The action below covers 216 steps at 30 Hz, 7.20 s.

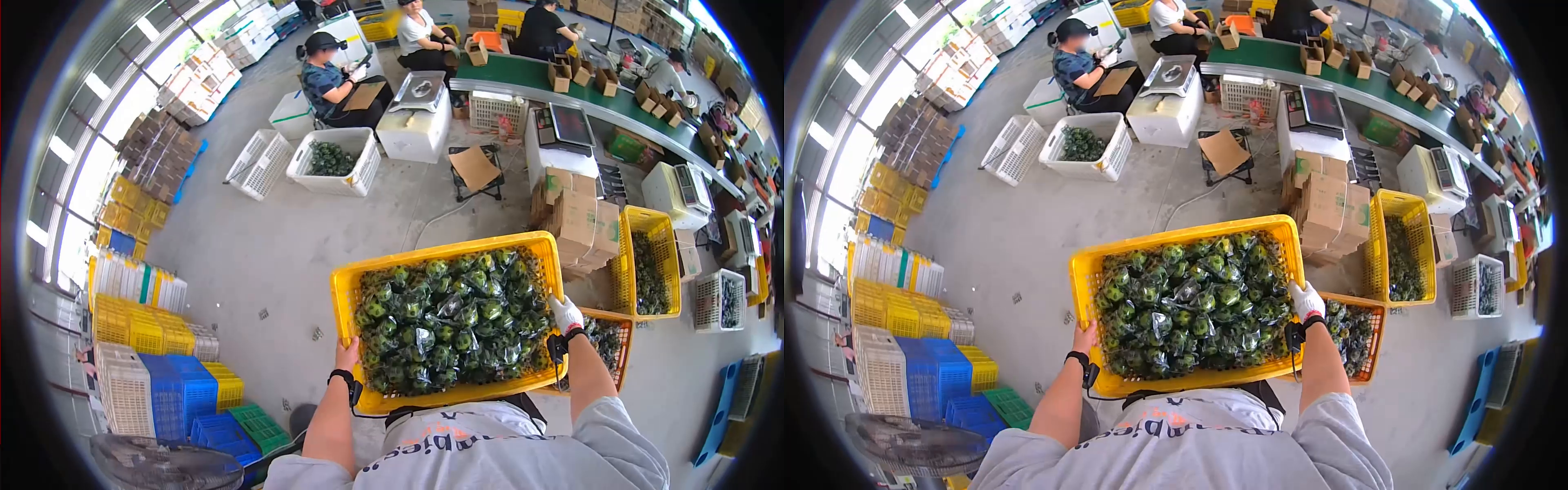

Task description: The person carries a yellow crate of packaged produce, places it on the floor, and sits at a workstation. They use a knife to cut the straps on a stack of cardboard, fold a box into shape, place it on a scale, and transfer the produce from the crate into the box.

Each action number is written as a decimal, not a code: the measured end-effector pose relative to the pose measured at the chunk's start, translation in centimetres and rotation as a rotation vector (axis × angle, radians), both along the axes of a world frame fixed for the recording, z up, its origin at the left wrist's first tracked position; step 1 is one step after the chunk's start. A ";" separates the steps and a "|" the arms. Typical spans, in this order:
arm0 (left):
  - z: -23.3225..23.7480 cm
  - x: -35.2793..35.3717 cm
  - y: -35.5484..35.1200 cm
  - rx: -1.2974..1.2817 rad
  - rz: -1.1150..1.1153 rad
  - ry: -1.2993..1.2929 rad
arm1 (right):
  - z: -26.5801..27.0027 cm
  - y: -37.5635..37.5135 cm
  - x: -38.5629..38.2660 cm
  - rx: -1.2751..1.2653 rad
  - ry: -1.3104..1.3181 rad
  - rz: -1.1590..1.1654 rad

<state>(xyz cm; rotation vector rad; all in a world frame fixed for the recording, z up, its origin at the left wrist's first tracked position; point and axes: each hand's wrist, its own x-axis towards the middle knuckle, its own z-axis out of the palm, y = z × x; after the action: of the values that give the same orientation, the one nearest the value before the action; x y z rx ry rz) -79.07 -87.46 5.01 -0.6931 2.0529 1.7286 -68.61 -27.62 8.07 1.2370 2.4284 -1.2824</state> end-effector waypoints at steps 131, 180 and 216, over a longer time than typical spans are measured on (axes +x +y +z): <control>-14.9 -92.8 37.6 -0.399 -1.297 -0.654 | -19.5 2.0 -68.2 -0.429 -0.288 -0.530; -66.8 -104.9 97.0 -0.927 -2.057 0.565 | -28.7 25.2 -77.1 -0.561 0.102 -0.619; -13.1 -89.1 76.8 -0.777 -2.901 -0.041 | -20.1 4.9 -58.3 -0.973 0.261 -1.910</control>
<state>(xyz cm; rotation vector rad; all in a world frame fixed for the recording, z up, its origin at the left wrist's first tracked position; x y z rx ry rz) -168.22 -10.66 -8.14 1.4888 1.0479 -0.7723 -126.96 -22.76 -12.02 2.7637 -0.3762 -2.2643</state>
